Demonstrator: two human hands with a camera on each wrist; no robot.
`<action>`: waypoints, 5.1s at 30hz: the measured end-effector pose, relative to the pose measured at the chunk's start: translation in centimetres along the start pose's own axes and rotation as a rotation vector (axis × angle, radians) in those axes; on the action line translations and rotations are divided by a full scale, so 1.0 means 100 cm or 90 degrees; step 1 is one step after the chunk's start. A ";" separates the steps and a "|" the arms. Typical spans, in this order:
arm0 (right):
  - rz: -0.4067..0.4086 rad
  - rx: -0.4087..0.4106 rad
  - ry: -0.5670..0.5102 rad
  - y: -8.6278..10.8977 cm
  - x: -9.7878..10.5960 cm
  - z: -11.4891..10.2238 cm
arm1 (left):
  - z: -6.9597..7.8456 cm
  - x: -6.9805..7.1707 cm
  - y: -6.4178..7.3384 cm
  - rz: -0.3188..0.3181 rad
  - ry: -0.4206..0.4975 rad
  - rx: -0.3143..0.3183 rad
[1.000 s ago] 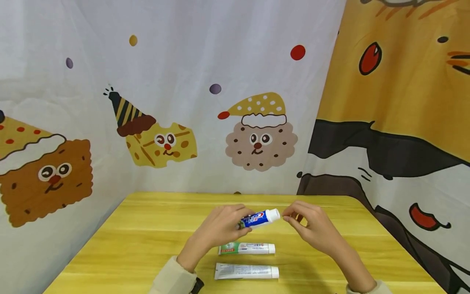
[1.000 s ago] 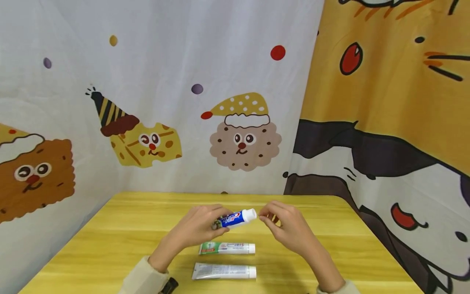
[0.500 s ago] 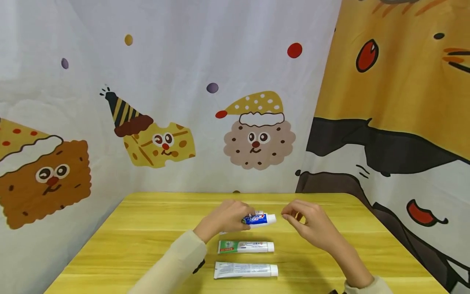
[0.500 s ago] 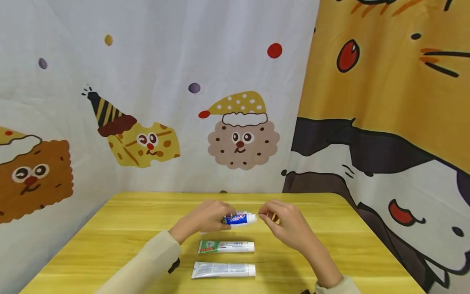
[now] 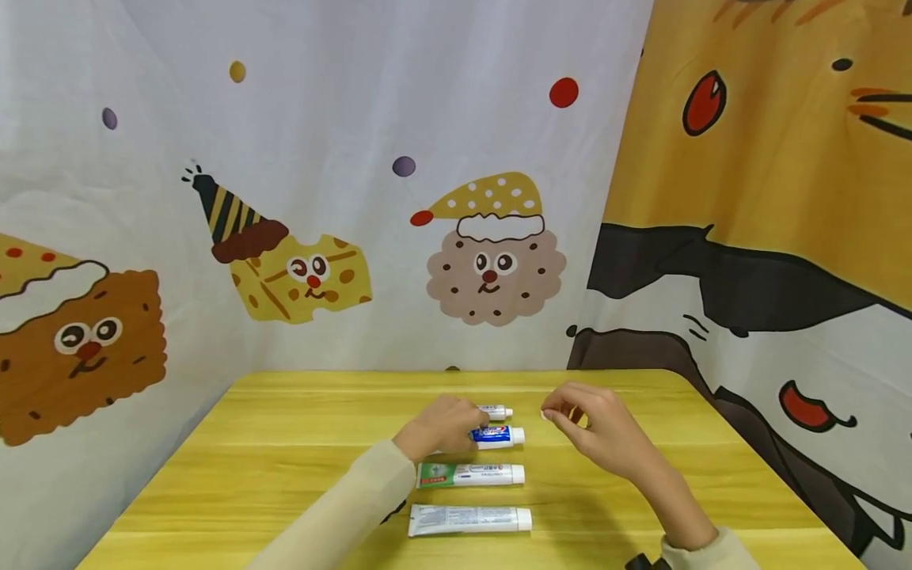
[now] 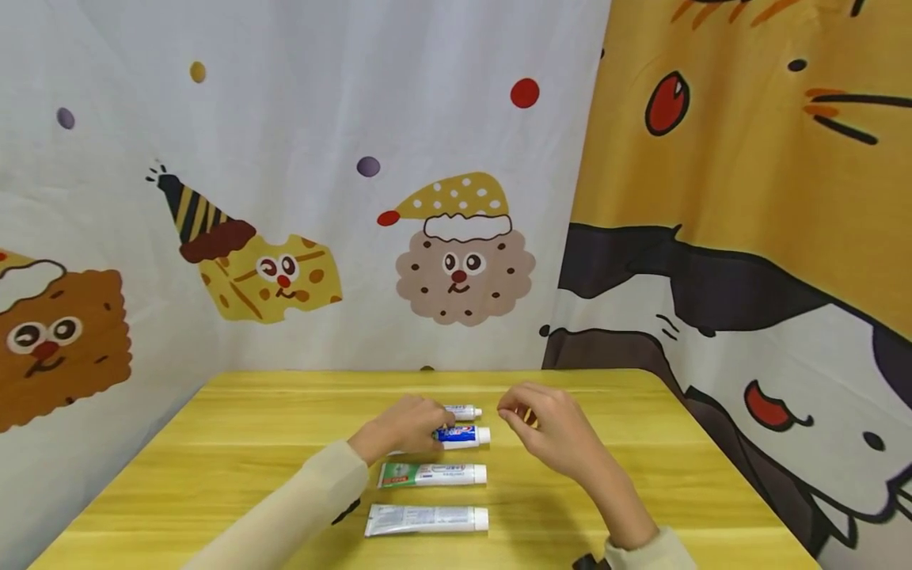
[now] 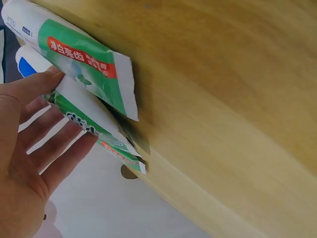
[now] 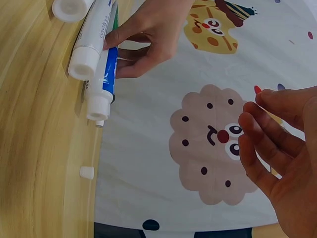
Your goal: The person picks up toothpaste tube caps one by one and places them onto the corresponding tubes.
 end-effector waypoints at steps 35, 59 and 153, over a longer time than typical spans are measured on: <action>-0.204 -0.154 0.061 -0.029 -0.040 0.072 | -0.046 0.020 -0.002 -0.017 0.074 0.090; -0.365 -0.219 0.114 -0.030 -0.110 0.140 | -0.032 -0.013 -0.033 -0.041 0.112 0.072; 0.025 0.031 -0.156 -0.006 0.011 -0.030 | 0.046 0.085 0.097 0.297 0.108 -0.025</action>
Point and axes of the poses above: each hand's wrist, its own y-axis away from the middle knuckle, its own x-axis out of the back of the hand, z = x × y, the point moved 5 cm from there along -y, towards the middle knuckle, and after that the axes turned 4 degrees about -z, right-handed, at the moved point
